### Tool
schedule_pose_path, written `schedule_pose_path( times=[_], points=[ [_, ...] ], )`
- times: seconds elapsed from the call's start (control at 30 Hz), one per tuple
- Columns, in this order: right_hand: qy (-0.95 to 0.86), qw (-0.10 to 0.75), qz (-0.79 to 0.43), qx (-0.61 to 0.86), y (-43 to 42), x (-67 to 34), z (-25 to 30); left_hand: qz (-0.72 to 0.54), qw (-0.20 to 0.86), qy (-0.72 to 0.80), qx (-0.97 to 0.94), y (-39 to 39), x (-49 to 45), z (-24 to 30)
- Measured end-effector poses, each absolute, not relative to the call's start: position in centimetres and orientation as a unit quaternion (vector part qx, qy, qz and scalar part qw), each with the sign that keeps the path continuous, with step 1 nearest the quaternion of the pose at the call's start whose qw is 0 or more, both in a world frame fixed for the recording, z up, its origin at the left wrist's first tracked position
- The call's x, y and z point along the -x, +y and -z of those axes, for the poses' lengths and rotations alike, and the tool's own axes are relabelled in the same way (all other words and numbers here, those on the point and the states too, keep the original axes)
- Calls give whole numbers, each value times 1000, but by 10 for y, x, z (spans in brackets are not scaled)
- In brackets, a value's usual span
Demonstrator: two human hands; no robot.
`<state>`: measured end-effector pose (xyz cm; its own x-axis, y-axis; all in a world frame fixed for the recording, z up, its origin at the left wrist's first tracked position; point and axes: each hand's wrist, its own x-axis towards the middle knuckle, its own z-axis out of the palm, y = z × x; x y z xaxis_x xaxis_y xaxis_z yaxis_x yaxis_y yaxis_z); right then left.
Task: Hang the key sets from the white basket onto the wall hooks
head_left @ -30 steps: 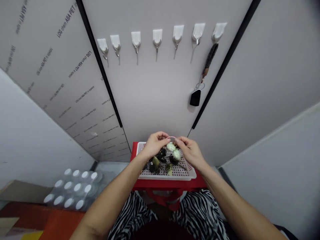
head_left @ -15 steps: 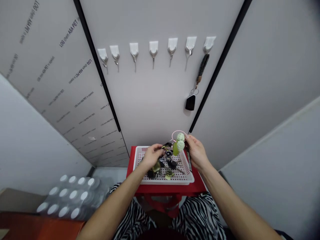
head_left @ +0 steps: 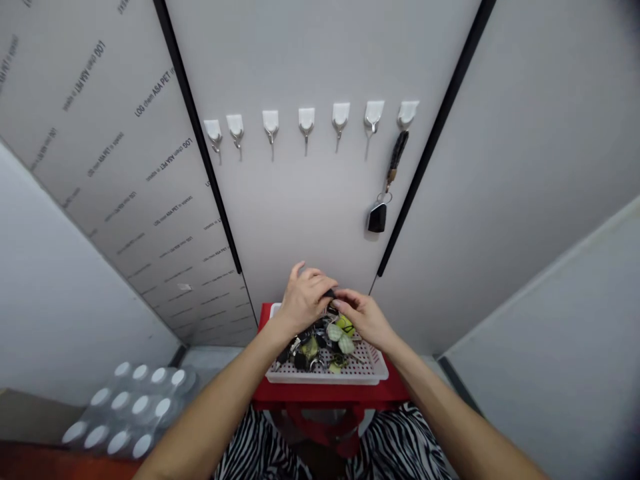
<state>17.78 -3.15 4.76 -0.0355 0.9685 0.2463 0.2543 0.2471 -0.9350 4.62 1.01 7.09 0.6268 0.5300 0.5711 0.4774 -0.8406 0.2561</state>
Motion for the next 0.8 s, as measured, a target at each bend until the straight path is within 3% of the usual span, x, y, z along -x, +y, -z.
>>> schedule_pose_path(
  times=[0.1,0.2,0.33,0.57,0.8],
  points=[
    [-568,530,-386,497,-27,-178,-52,-410,100,313,-851,16,-47,-75],
    [-520,565,-396,503,-22,-179,-59,-485,260,367,-750,20,-53,-70],
    [-512,589,-373,502,-17,-180,-71,-405,433,308,-744,16,-70,-54],
    [-558,602,-287,493,-8,-200,-120,-405,521,258,-706,12,-94,-67],
    [-570,638,-65,514,19,-219,-198,-454,484,266,-699,30,-118,-126]
  ],
)
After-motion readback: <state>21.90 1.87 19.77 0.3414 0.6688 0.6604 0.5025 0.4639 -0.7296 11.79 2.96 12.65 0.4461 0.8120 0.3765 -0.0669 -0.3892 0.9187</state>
